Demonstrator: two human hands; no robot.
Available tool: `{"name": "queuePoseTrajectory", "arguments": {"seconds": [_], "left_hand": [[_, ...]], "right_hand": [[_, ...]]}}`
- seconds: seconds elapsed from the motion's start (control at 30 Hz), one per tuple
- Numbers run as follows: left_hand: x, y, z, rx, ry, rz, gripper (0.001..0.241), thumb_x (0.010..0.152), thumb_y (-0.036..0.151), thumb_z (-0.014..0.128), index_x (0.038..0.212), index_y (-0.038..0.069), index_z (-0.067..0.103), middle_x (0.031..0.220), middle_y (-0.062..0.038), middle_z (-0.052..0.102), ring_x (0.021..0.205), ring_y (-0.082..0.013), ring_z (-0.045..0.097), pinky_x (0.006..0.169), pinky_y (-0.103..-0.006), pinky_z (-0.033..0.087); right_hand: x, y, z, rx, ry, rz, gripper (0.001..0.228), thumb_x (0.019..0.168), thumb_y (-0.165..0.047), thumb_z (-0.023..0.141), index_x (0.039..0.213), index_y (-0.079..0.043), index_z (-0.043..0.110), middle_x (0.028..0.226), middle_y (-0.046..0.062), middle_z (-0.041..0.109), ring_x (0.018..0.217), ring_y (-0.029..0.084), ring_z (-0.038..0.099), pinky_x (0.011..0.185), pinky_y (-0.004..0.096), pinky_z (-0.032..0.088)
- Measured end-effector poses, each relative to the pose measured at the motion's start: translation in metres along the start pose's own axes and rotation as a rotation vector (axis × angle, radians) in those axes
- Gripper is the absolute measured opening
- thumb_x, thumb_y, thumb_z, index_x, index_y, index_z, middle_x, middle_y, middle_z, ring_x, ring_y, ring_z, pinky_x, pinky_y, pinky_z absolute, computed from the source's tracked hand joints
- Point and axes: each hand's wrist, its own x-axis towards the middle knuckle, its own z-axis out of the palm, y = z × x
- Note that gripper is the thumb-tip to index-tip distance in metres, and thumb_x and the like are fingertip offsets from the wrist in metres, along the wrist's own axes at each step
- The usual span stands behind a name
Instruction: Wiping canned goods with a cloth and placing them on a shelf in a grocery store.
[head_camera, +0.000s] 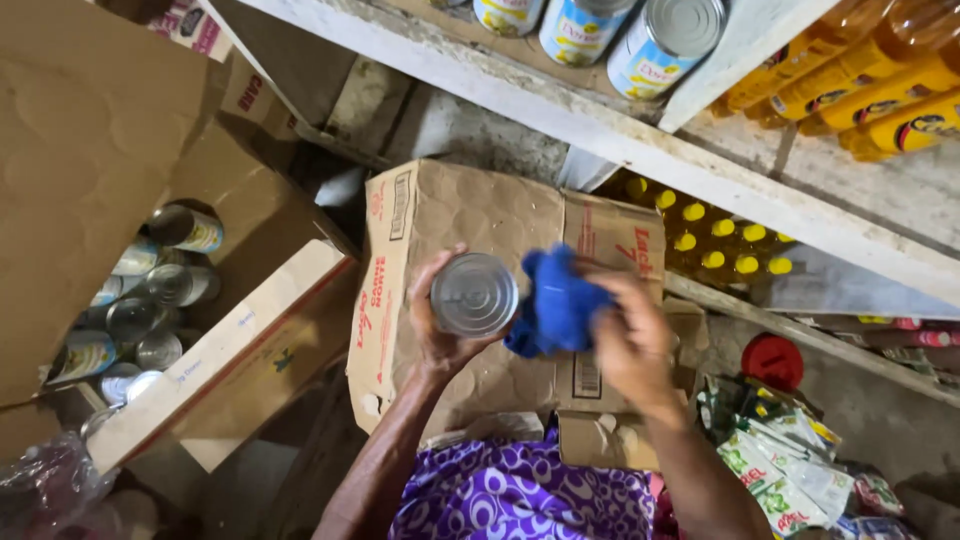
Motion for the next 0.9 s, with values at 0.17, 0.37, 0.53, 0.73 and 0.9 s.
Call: {"name": "queuePoseTrajectory", "arguments": {"seconds": [0.17,0.37,0.53,0.73,0.9], "left_hand": [[0.008,0.013,-0.007,0.146,-0.295,0.106,0.083,0.062,0.026,0.095,0.129,-0.007,0.059,0.119,-0.027,0.067,0.109,-0.0482,0.066,0.096,-0.0564,0.053],[0.040,0.024,-0.030,0.229,-0.391,-0.270,0.092,0.056,0.035,0.094,0.133,0.003,0.055,0.127,-0.012,0.061,0.117,-0.0280,0.062,0.106,-0.0387,0.050],[0.038,0.006,-0.027,0.193,-0.238,-0.064,0.101,0.051,0.035,0.101,0.135,0.002,0.055,0.126,-0.014,0.069,0.121,-0.0331,0.064,0.109,-0.0450,0.049],[0.019,0.005,-0.023,0.200,-0.267,-0.108,0.102,0.052,0.026,0.101,0.138,0.002,0.052,0.129,-0.015,0.068,0.122,-0.0353,0.063,0.113,-0.0494,0.041],[0.008,0.003,-0.016,0.026,-0.425,0.034,0.079,0.093,0.047,0.071,0.150,0.003,0.039,0.146,-0.023,0.057,0.135,-0.0478,0.052,0.115,-0.0610,0.028]], "right_hand": [[0.024,-0.044,0.069,-0.518,-0.109,-0.706,0.019,0.098,-0.006,0.059,0.105,-0.012,0.075,0.122,0.006,0.071,0.119,0.033,0.066,0.106,0.046,0.050],[0.071,-0.129,0.021,-1.100,-0.656,-0.300,0.024,0.092,0.002,0.054,0.090,-0.006,0.076,0.079,0.009,0.072,0.090,0.031,0.072,0.095,0.052,0.060],[0.060,-0.057,-0.049,-0.623,-0.238,-0.553,0.020,0.097,0.004,0.061,0.109,-0.007,0.073,0.113,0.011,0.062,0.107,0.030,0.061,0.099,0.044,0.052],[0.017,-0.058,0.003,-0.169,-0.052,-0.214,0.016,0.096,0.004,0.060,0.106,-0.001,0.071,0.099,0.016,0.069,0.092,0.029,0.068,0.089,0.043,0.055],[-0.002,-0.017,0.062,-0.282,-0.226,-0.390,0.032,0.091,-0.005,0.062,0.119,-0.016,0.074,0.120,0.010,0.073,0.106,0.032,0.072,0.091,0.042,0.059]]}}
